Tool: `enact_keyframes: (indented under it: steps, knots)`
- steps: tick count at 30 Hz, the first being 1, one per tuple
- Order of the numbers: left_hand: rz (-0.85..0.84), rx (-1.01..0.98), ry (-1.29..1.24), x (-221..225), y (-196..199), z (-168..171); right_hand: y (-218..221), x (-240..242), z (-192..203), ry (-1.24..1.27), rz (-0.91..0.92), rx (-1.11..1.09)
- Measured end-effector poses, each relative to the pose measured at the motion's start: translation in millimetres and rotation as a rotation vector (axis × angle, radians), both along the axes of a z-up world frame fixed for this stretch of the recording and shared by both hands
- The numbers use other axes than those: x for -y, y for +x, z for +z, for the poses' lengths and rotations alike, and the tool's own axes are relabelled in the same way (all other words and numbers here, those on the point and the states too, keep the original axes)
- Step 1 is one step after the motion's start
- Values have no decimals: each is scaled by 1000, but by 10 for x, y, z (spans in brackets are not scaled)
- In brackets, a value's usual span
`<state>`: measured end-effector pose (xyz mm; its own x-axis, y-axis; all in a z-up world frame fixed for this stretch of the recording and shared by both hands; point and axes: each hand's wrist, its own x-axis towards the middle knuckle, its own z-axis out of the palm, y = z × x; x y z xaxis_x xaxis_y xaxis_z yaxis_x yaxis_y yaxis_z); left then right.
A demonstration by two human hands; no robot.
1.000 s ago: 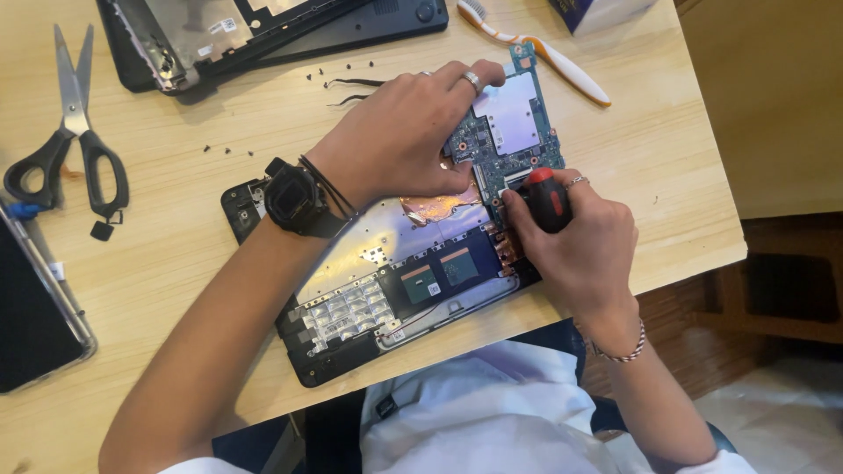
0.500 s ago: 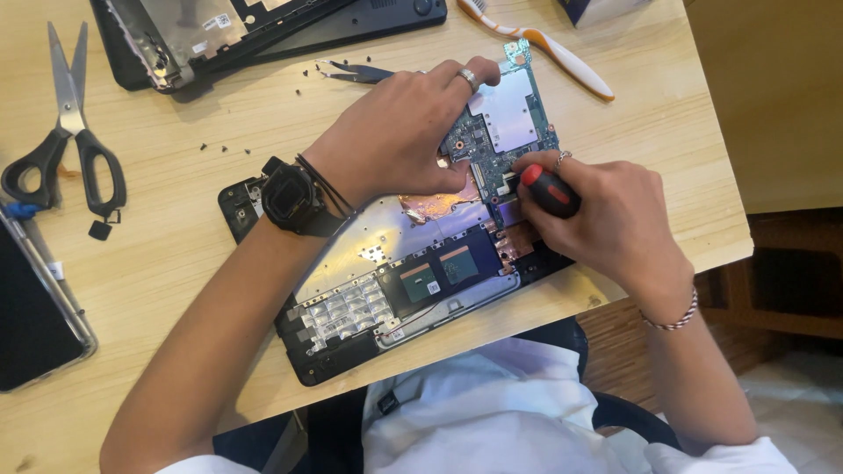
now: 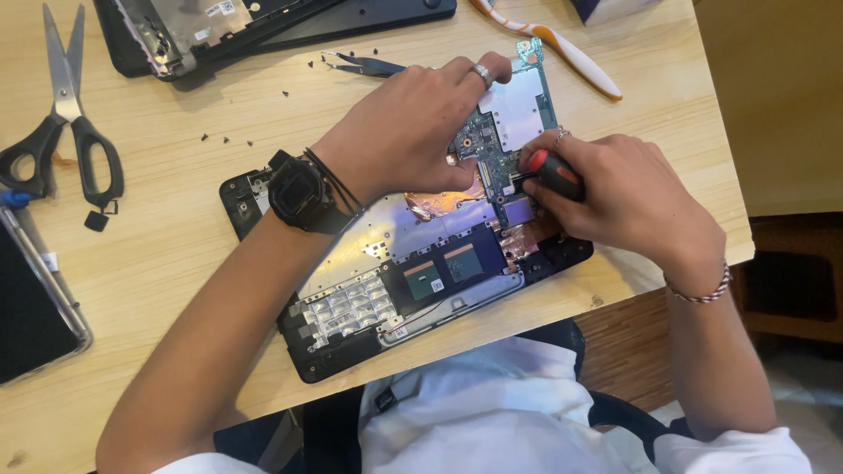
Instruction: Disassembling a laptop to remove the motherboard and cleaning the internal surfaces with a toothbrush.
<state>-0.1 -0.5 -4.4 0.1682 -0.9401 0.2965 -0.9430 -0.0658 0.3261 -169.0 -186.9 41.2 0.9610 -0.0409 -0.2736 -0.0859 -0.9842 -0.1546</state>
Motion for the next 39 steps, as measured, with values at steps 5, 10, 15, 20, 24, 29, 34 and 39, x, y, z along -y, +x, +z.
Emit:
enact_keyframes:
  steps: [5, 10, 15, 20, 24, 29, 34, 39]
  knots:
    - [-3, 2, -33, 4, 16, -28, -238, 3, -231, 28, -67, 349]
    - [-10, -20, -24, -3, 8, -12, -395, -237, -335, -153, -175, 526]
    - [-4, 22, -35, -21, -17, -20, -408, -421, -474, -189, -354, 595]
    - [5, 44, -34, -14, -22, -23, -407, -512, -498, -52, -466, 601]
    - [11, 40, -23, -24, -26, -13, -432, -593, -505, -114, -551, 561]
    - [9, 49, -32, -21, -24, -23, -410, -632, -510, -81, -644, 555]
    - [7, 6, -35, -17, -24, 7, -421, -696, -567, -51, -685, 629]
    - [9, -26, -28, -12, -37, 27, -431, -770, -630, -114, -605, 757]
